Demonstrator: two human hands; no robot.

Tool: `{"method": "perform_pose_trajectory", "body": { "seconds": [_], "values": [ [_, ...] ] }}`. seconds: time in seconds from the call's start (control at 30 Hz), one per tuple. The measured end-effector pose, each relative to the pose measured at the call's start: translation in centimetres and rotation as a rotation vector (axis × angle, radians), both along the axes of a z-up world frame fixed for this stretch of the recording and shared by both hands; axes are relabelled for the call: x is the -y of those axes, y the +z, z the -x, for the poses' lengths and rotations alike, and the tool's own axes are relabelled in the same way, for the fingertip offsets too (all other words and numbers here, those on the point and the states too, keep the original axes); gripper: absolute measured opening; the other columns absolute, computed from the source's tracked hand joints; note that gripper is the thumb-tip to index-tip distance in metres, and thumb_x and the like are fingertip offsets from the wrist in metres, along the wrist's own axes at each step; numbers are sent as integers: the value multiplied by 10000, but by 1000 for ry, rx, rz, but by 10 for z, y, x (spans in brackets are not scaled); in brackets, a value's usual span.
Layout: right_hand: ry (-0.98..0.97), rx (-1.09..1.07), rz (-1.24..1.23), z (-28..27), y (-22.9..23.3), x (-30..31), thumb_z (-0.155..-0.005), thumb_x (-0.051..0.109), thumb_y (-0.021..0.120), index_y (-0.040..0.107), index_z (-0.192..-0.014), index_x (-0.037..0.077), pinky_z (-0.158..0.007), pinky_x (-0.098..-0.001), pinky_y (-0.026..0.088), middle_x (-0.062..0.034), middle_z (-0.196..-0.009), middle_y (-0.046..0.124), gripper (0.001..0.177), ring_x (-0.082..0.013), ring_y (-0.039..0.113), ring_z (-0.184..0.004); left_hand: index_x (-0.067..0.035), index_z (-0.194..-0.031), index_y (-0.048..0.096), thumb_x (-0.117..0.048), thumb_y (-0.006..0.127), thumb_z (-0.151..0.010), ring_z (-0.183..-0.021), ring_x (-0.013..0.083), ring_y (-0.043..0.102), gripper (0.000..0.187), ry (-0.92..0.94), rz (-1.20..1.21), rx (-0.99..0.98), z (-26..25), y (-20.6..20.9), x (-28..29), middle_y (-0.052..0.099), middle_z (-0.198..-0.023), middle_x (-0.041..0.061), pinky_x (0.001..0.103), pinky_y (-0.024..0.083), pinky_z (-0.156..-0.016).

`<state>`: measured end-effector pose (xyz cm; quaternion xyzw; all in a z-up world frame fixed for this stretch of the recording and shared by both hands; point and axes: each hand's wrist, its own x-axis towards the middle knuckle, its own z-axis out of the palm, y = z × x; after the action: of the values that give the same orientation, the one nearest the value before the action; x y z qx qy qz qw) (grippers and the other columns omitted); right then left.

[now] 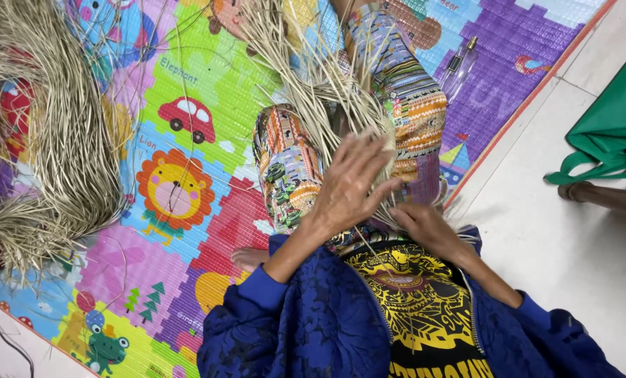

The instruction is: Weaving dried straw into a craft item on a floor mat

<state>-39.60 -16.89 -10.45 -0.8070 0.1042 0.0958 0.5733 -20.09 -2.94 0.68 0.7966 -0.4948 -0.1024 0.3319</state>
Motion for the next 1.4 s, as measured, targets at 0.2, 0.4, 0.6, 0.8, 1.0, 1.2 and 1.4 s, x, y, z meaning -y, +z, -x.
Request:
{"method": "perform_pose_trajectory", "body": {
  "seconds": [0.2, 0.4, 0.6, 0.8, 1.0, 1.2, 1.4],
  "values": [
    [123, 19, 234, -14, 49, 37, -1023, 350, 578, 699, -1231, 129, -854, -455, 543, -171, -1035, 710, 327, -312, 693, -1020, -170, -1242, 673, -369, 647, -991, -1392, 326, 456, 322, 291, 116, 148, -30, -11, -32, 645, -1339, 68, 659, 65, -1227],
    [-170, 431, 182, -79, 34, 45, -1007, 119, 678, 754, -1230, 83, -844, -434, 552, -155, -1086, 720, 238, -363, 699, -1012, -187, -1084, 711, -208, 726, -914, -1091, 229, 616, 172, 630, 487, 220, -37, -37, -71, 714, -1046, -3, 478, 363, -1111],
    [-87, 429, 563, -119, -23, 40, -980, 206, 727, 785, -1023, 122, -667, -388, 578, -92, -879, 687, 111, -302, 719, -791, -196, -946, 753, -233, 774, -877, -909, 189, 706, 81, 191, 351, -47, 32, -69, -53, 734, -895, -5, 376, 547, -918],
    [-45, 373, 917, -131, -9, 25, -910, 139, 709, 770, -893, 126, -596, -366, 568, -72, -790, 663, 65, -255, 698, -671, -61, -972, 726, -226, 681, -951, -1115, 345, 685, 172, -20, 347, -37, 33, -51, -21, 727, -1051, 194, 518, 474, -1076],
    [-72, 448, 850, -138, -28, 29, -904, 102, 671, 706, -845, 107, -602, -333, 541, -49, -767, 629, 69, -228, 667, -667, -77, -914, 696, -230, 694, -939, -1267, 325, 625, 155, -96, 339, 132, 32, -81, -33, 695, -1220, 131, 466, 406, -1154],
    [-118, 482, 31, -137, -23, 44, -829, 5, 700, 733, -889, 18, -554, -283, 497, -77, -792, 577, 69, -158, 567, -652, -93, -957, 721, -209, 695, -931, -1248, 321, 629, 122, -8, 343, 79, 36, -67, -27, 694, -1228, 141, 487, 472, -1102],
    [22, 424, 187, -138, 10, 55, -814, 62, 796, 694, -884, -9, -512, -396, 481, -145, -757, 581, 142, -267, 606, -594, -89, -1062, 684, -221, 678, -957, -1255, 328, 599, 168, 69, 205, 203, 17, -63, -14, 636, -1289, 140, 486, 479, -1053]
  ]
}}
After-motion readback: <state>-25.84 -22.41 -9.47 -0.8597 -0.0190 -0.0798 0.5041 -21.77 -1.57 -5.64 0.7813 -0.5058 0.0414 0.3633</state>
